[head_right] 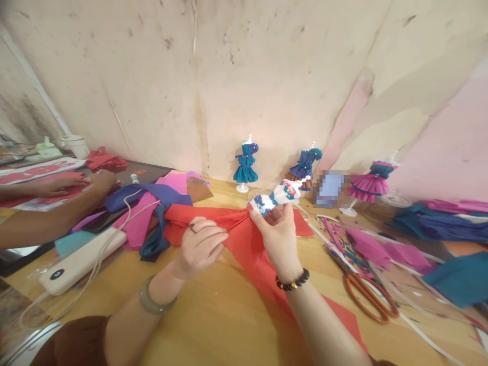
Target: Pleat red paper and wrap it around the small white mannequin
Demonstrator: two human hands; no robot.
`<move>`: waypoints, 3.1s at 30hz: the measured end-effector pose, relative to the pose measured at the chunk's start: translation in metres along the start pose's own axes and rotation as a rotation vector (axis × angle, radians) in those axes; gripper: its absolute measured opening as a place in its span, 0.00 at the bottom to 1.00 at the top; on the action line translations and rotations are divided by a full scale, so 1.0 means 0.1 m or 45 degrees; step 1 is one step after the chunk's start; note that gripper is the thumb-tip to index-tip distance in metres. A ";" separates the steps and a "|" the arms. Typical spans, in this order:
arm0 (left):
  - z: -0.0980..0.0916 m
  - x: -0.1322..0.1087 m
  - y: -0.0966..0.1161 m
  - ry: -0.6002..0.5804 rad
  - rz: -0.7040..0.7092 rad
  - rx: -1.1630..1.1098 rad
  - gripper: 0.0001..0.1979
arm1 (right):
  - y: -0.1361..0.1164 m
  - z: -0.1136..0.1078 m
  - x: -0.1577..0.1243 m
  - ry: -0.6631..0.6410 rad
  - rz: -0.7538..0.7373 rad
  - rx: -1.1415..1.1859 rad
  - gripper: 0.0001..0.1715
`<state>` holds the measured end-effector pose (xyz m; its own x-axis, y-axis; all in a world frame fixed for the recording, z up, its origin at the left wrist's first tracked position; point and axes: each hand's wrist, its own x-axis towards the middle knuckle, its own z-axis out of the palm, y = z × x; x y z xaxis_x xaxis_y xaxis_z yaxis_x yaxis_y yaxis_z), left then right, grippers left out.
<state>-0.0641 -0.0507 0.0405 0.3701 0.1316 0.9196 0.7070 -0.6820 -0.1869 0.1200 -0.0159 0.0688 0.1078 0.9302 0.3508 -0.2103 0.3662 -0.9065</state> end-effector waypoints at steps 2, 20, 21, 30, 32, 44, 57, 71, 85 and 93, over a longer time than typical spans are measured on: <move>0.02 -0.01 -0.01 -0.034 -0.007 -0.031 0.10 | 0.00 0.00 0.01 0.021 -0.022 -0.015 0.31; 0.06 -0.05 -0.10 0.067 -0.284 -0.019 0.07 | 0.04 -0.02 0.00 -0.025 -0.024 -0.020 0.31; 0.05 -0.05 -0.10 0.066 -0.277 -0.029 0.07 | 0.04 -0.03 0.00 -0.028 -0.026 -0.020 0.31; 0.02 0.02 0.01 0.040 -0.893 -0.548 0.15 | -0.04 -0.07 0.05 0.092 -0.106 0.002 0.34; 0.01 0.09 0.08 -0.164 -1.240 -0.951 0.26 | -0.04 -0.04 0.02 0.094 -0.177 -0.025 0.35; 0.13 0.03 -0.03 -0.011 -1.937 -1.721 0.17 | -0.02 0.04 -0.05 0.070 -0.311 -0.151 0.29; 0.07 0.10 0.01 -0.220 -1.997 -1.724 0.22 | -0.01 0.04 -0.05 0.081 -0.297 -0.137 0.29; 0.09 0.12 0.01 -0.375 -1.961 -1.499 0.18 | 0.00 0.01 -0.01 0.057 -0.279 -0.088 0.32; -0.02 0.08 0.04 -0.196 -1.394 -0.786 0.07 | 0.00 0.02 -0.02 0.025 -0.216 -0.078 0.35; 0.02 0.11 0.07 -0.139 -1.016 -0.704 0.14 | 0.11 0.12 -0.15 -0.187 -0.093 -0.137 0.31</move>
<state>-0.0541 -0.0527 0.0490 -0.0214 0.7479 0.6634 0.4017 -0.6012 0.6908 0.1048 -0.0252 0.0565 -0.0253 0.8976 0.4401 -0.1013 0.4357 -0.8944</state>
